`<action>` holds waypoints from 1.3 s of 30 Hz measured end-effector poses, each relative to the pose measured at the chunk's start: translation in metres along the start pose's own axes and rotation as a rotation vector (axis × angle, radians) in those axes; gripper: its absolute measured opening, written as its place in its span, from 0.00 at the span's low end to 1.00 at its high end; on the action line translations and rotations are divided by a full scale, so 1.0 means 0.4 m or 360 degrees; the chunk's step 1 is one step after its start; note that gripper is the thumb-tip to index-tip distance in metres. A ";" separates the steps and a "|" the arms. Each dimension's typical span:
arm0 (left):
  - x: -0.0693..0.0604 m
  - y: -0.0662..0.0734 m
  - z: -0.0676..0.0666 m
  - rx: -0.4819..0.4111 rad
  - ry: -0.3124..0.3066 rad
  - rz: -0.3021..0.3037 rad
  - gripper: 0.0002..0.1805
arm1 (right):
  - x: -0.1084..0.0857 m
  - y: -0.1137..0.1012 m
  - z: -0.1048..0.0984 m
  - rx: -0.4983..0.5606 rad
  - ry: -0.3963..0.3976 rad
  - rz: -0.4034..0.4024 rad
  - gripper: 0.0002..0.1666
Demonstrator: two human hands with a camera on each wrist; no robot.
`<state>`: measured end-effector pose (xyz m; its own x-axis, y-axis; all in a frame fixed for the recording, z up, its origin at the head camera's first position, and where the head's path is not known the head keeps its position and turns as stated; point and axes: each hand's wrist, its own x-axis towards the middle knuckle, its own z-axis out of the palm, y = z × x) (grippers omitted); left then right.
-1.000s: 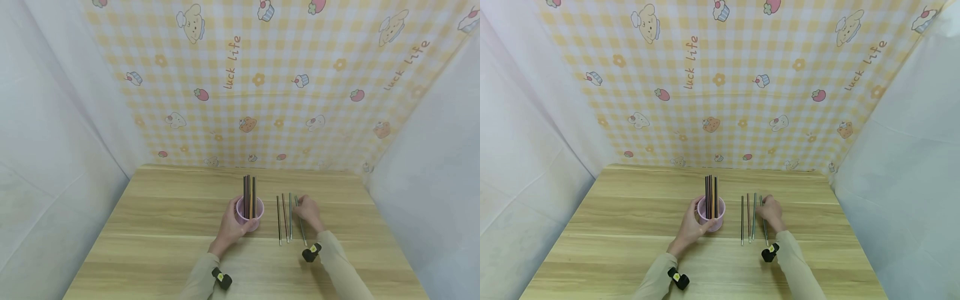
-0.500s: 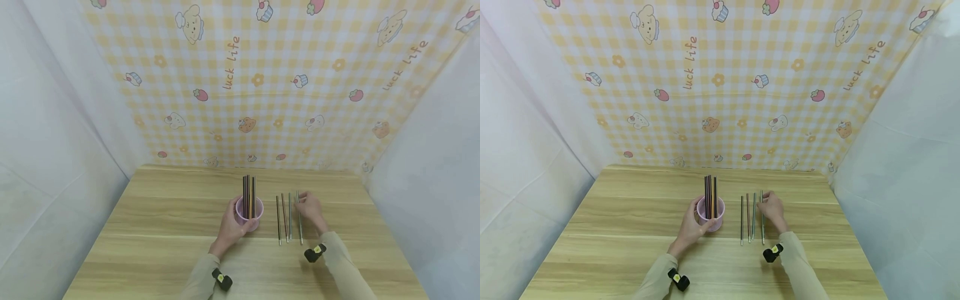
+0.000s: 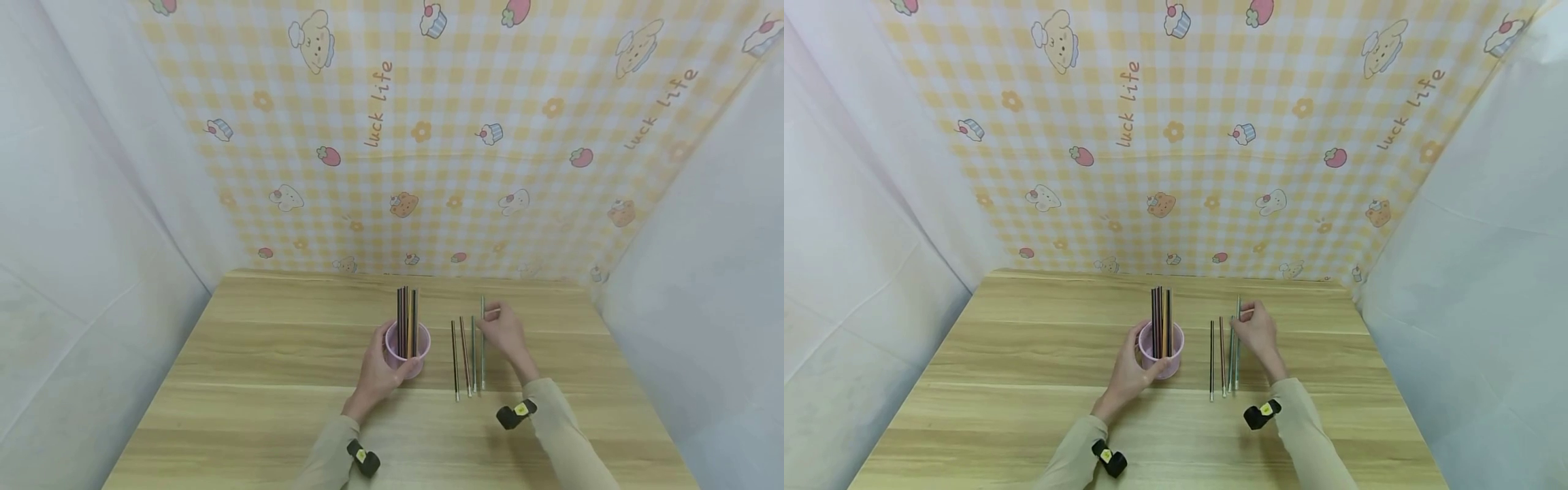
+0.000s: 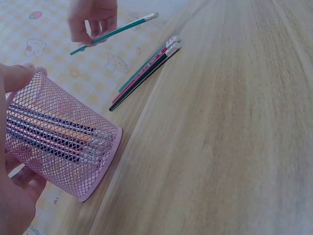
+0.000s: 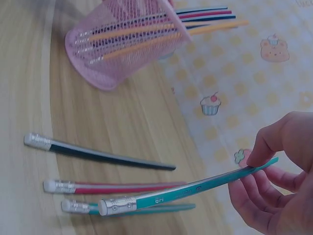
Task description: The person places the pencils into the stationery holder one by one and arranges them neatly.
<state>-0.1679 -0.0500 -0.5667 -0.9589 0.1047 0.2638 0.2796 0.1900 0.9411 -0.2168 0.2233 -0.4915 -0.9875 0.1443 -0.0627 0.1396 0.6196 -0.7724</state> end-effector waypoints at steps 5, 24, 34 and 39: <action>-0.001 0.000 0.001 0.0002 0.0003 0.0003 0.52 | -0.014 -0.032 -0.002 0.0083 -0.0009 -0.0038 0.26; 0.002 -0.008 0.002 0.0016 -0.0002 0.0035 0.53 | -0.044 -0.174 -0.002 0.0348 0.0172 -0.0244 0.27; 0.001 -0.011 0.001 0.0016 0.0001 0.0031 0.53 | -0.042 -0.233 0.006 0.0540 0.0307 -0.0429 0.25; 0.001 -0.013 0.002 0.0032 0.0004 0.0054 0.52 | -0.042 -0.265 0.023 0.0663 0.0405 -0.0591 0.24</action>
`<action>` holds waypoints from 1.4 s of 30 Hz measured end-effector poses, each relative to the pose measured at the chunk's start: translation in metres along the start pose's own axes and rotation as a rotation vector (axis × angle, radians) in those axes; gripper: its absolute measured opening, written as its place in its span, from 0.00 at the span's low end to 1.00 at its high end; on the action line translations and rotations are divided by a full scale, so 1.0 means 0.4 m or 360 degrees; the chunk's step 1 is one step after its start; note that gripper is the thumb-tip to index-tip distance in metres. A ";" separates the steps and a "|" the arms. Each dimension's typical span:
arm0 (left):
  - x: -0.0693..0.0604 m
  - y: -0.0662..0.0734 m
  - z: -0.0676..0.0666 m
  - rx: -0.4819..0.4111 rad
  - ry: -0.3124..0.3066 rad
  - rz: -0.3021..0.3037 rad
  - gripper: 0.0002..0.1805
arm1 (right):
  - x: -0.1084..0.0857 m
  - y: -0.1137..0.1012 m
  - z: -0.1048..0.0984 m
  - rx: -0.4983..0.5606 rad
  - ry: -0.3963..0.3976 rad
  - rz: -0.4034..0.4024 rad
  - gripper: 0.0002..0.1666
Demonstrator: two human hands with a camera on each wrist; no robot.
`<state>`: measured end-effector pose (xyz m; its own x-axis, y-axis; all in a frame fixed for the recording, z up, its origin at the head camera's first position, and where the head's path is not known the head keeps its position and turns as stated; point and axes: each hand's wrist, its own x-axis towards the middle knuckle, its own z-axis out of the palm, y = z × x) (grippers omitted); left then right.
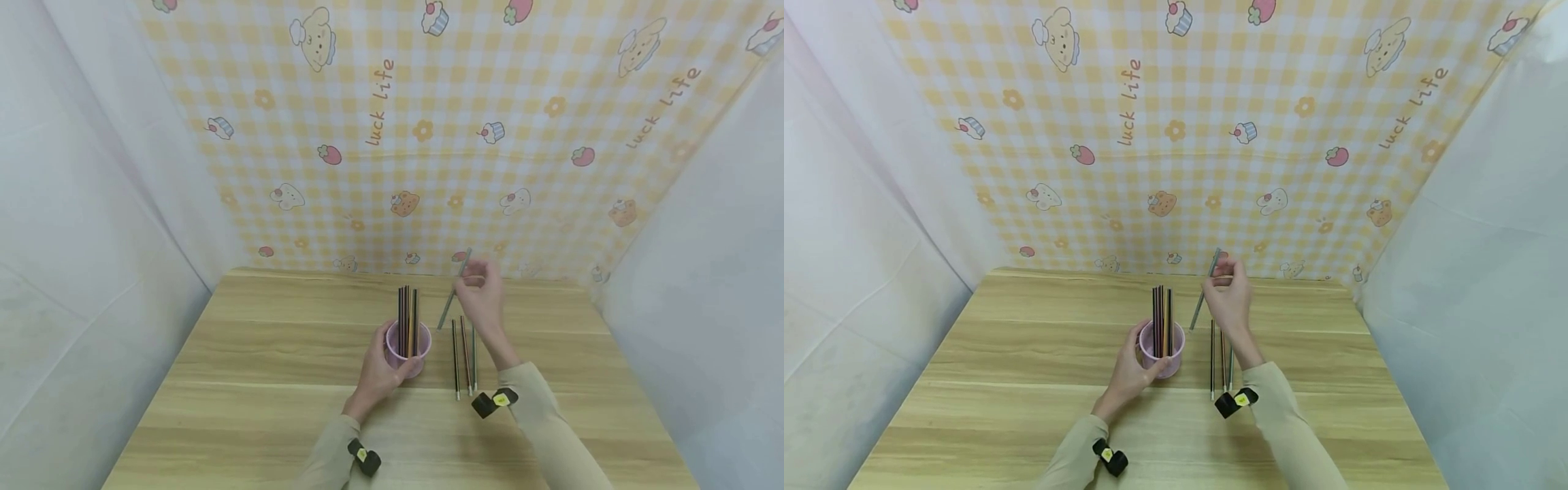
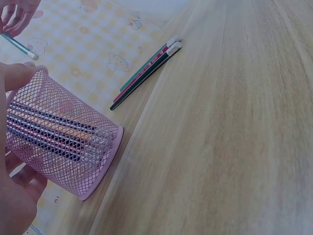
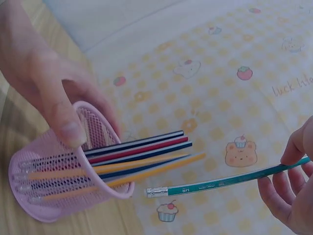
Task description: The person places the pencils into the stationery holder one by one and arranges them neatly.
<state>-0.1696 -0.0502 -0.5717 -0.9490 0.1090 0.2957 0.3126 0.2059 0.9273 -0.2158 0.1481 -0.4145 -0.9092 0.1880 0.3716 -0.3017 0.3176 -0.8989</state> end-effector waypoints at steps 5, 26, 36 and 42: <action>0.000 0.004 0.000 -0.0002 -0.0003 0.0009 0.51 | -0.002 0.001 0.028 0.0124 0.0024 -0.0078 0.22; 0.003 -0.003 -0.001 -0.0004 0.0011 0.0075 0.49 | -0.053 0.084 0.108 0.0118 -0.0070 -0.0001 0.21; -0.003 0.065 -0.006 -0.0026 0.0037 0.0066 0.49 | -0.072 0.106 0.120 0.0005 -0.0163 0.0155 0.22; -0.009 0.117 -0.026 -0.0024 -0.0007 0.0068 0.47 | -0.082 0.124 0.123 -0.0060 -0.0278 0.0217 0.23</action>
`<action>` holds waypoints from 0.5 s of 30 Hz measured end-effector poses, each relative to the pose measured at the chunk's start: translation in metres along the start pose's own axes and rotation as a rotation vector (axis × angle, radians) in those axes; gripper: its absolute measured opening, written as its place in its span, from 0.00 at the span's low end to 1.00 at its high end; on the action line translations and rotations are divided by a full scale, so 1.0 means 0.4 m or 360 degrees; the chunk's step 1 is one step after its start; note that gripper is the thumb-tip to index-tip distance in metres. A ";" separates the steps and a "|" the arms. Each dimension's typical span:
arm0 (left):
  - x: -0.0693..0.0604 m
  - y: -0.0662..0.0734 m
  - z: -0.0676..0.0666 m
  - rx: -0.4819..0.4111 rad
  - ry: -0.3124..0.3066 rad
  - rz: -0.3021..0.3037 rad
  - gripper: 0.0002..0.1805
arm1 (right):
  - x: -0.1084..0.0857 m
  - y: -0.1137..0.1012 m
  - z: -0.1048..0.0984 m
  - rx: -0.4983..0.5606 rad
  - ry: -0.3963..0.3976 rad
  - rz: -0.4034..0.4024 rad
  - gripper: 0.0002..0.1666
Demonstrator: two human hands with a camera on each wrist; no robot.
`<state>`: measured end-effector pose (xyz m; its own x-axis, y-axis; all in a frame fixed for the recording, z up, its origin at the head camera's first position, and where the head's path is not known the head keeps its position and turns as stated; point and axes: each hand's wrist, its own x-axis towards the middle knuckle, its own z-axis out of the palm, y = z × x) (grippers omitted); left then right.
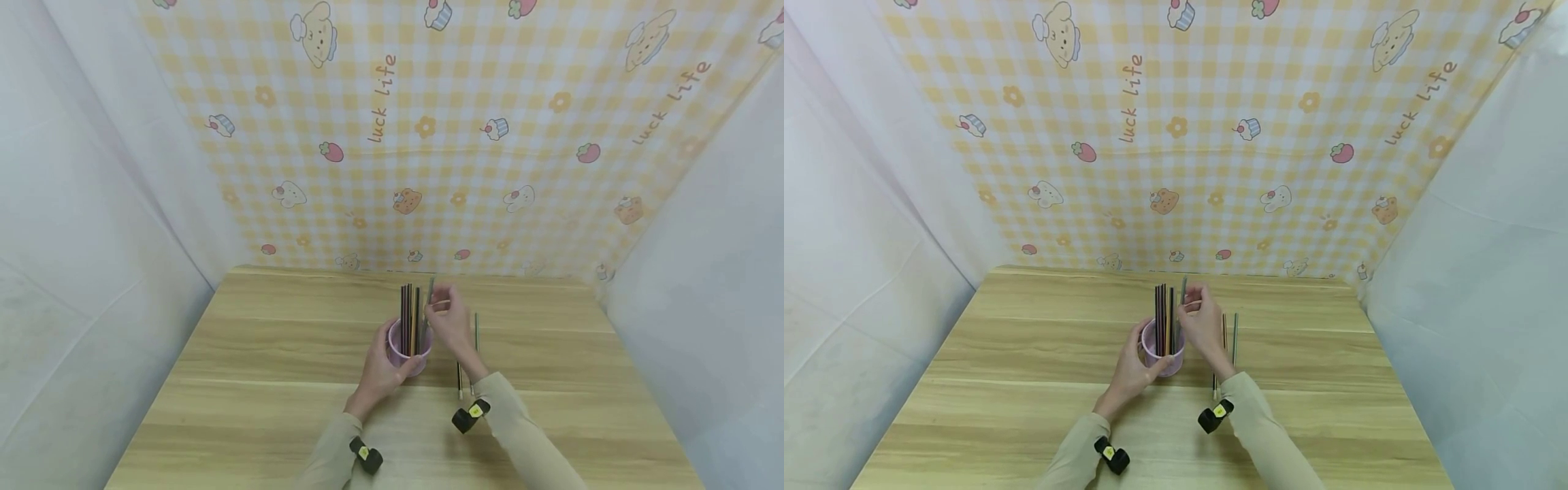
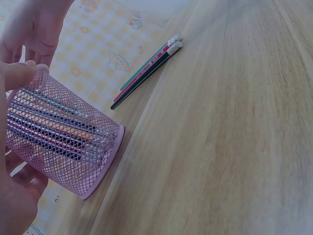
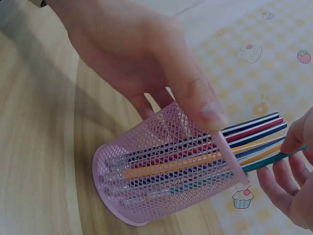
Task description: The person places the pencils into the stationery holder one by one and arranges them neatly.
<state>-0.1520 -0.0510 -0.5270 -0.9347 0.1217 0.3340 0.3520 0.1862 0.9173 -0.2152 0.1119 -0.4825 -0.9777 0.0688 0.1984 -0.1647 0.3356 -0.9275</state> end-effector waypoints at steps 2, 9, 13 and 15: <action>0.000 0.002 -0.001 -0.0004 -0.0004 0.0002 0.46 | 0.000 0.009 0.000 -0.0033 -0.0039 0.0011 0.23; 0.000 -0.007 0.002 -0.0024 -0.0006 -0.0013 0.47 | 0.003 0.028 -0.010 -0.0076 -0.0139 -0.0013 0.22; 0.004 -0.053 0.011 -0.0026 -0.0001 -0.0020 0.48 | 0.001 0.034 -0.017 -0.0096 -0.0162 -0.0026 0.22; 0.006 -0.082 0.017 -0.0014 0.0000 -0.0021 0.49 | 0.000 0.034 -0.019 -0.0102 -0.0162 -0.0016 0.22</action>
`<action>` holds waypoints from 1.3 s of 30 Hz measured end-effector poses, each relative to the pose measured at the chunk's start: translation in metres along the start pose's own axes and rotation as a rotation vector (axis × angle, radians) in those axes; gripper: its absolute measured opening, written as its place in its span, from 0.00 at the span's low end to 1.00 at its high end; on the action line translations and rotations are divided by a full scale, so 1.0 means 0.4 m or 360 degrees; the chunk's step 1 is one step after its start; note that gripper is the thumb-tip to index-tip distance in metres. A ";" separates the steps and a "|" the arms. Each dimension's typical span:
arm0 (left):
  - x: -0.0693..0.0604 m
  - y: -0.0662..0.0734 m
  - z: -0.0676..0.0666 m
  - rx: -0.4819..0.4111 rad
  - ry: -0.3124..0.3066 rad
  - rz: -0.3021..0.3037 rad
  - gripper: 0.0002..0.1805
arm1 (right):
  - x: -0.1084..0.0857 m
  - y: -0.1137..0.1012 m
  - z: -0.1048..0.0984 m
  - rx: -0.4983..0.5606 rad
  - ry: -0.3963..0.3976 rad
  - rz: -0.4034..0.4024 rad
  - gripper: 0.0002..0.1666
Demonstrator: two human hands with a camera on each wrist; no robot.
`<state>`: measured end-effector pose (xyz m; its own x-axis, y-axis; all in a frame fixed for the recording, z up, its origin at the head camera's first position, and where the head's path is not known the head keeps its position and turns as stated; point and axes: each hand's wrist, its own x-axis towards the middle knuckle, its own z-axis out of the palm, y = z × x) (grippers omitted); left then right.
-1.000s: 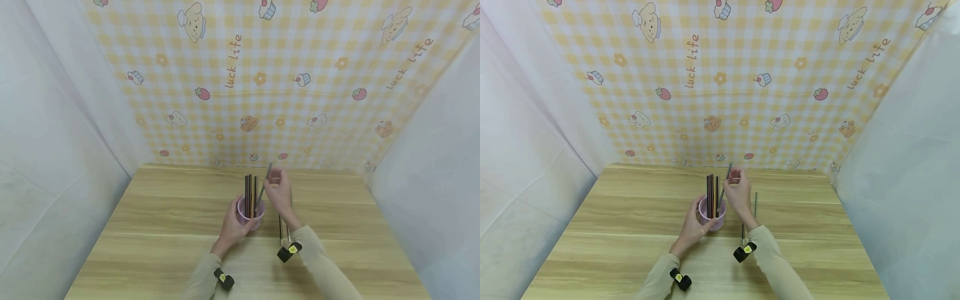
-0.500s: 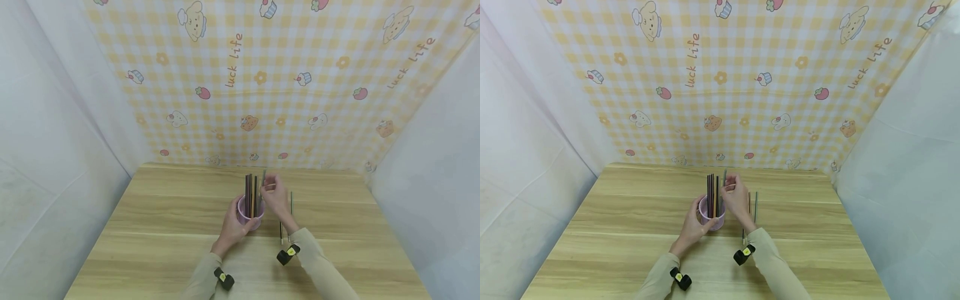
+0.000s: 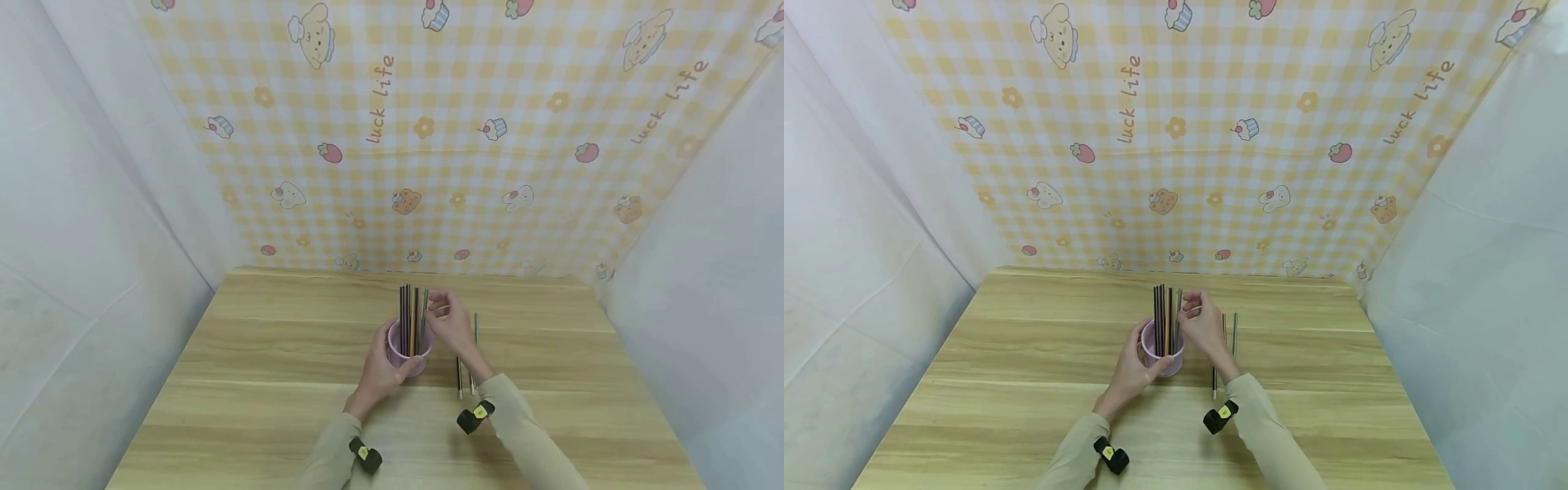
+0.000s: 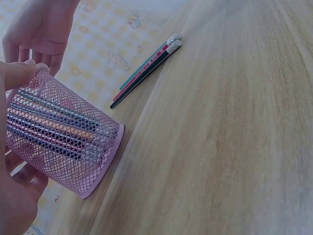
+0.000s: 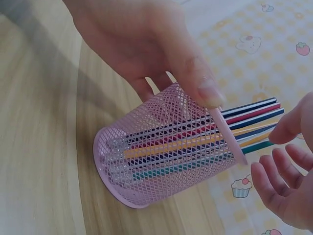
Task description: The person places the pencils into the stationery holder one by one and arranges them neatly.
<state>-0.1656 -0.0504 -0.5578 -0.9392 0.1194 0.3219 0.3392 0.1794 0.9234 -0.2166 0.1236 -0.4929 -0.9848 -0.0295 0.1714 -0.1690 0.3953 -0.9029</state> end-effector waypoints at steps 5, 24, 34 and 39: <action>0.002 -0.029 0.004 0.0032 -0.0005 -0.0007 0.50 | 0.001 0.002 -0.010 -0.0031 0.0030 0.0018 0.21; 0.004 -0.027 0.000 0.0002 -0.0031 -0.0054 0.51 | 0.031 0.077 -0.100 -0.0207 0.0092 0.0217 0.21; 0.003 -0.029 0.001 -0.0008 -0.0044 -0.0097 0.52 | 0.032 0.118 -0.132 -0.0209 0.0143 0.0321 0.22; 0.001 -0.029 0.002 -0.0011 -0.0044 -0.0093 0.51 | 0.028 0.137 -0.144 -0.0240 0.0164 0.0366 0.24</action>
<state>-0.1699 -0.0518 -0.5683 -0.9555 0.1362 0.2615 0.2835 0.1802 0.9419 -0.2345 0.1978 -0.5179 -0.9858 0.1670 0.0148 0.0741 0.5131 -0.8551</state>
